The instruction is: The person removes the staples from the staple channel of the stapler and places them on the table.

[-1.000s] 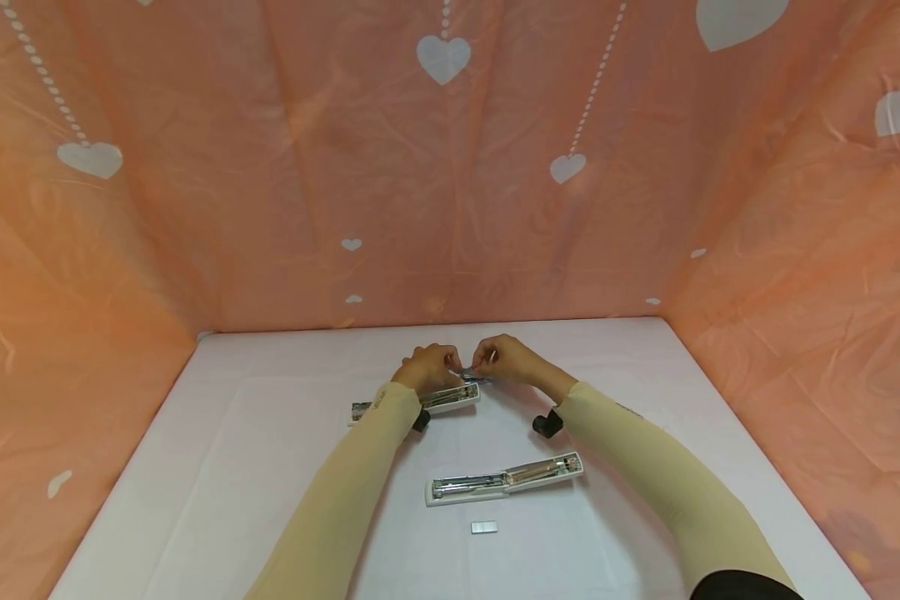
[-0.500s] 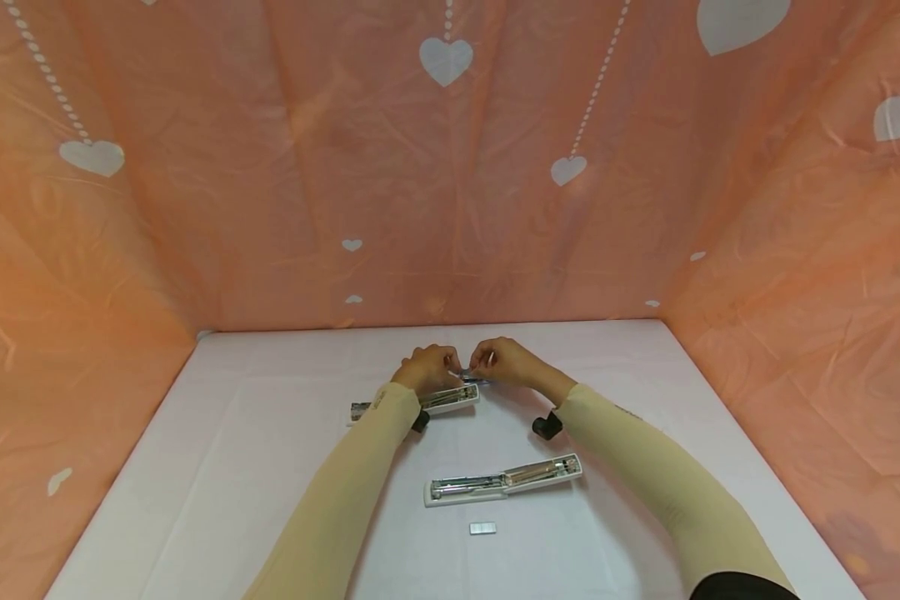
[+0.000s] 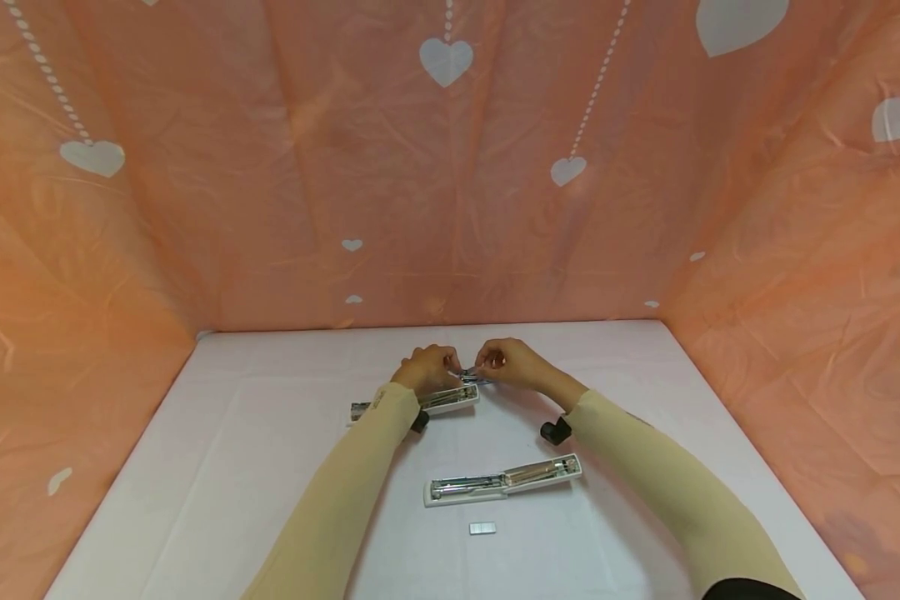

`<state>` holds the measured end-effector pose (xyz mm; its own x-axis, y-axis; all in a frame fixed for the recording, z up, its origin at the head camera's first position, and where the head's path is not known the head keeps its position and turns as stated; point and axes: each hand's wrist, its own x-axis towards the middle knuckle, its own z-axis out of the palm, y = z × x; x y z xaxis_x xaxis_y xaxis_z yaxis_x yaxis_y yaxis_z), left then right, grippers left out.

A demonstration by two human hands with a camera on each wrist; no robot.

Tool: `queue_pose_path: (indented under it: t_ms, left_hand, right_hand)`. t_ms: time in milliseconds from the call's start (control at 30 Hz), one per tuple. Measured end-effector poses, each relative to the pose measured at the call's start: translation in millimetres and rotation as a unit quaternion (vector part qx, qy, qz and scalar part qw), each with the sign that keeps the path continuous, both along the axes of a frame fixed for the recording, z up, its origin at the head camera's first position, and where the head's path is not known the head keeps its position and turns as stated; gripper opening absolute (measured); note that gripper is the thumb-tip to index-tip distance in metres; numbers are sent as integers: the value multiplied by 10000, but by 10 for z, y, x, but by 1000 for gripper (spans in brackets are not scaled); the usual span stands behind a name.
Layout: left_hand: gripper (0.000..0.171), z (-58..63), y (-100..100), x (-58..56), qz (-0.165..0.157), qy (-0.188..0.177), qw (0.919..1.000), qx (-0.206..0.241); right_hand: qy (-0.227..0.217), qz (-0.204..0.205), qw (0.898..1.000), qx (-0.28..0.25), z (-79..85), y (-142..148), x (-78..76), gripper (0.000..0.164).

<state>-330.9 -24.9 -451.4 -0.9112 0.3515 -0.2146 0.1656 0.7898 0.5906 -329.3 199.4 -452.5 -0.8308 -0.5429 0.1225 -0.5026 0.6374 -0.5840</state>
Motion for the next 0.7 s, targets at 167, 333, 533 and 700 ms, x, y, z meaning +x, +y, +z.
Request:
queue_pose_path:
  t_ms: [167, 333, 533, 700]
  left_hand:
    - [17, -5, 1, 4, -86, 37, 10000, -17]
    - [17, 23, -11, 13, -109, 76, 9999, -39]
    - [18, 25, -7, 5, -108, 40, 9999, -23]
    - [17, -20, 2, -19, -83, -34, 10000, 8]
  right_hand:
    - [-87, -49, 9999, -100, -5, 72, 48, 7]
    - [-228, -70, 9995, -218, 7, 139, 104, 7]
    - [26, -32, 9998, -200, -28, 216, 152, 8]
    - [125, -18, 9999, -27, -63, 272, 200, 10]
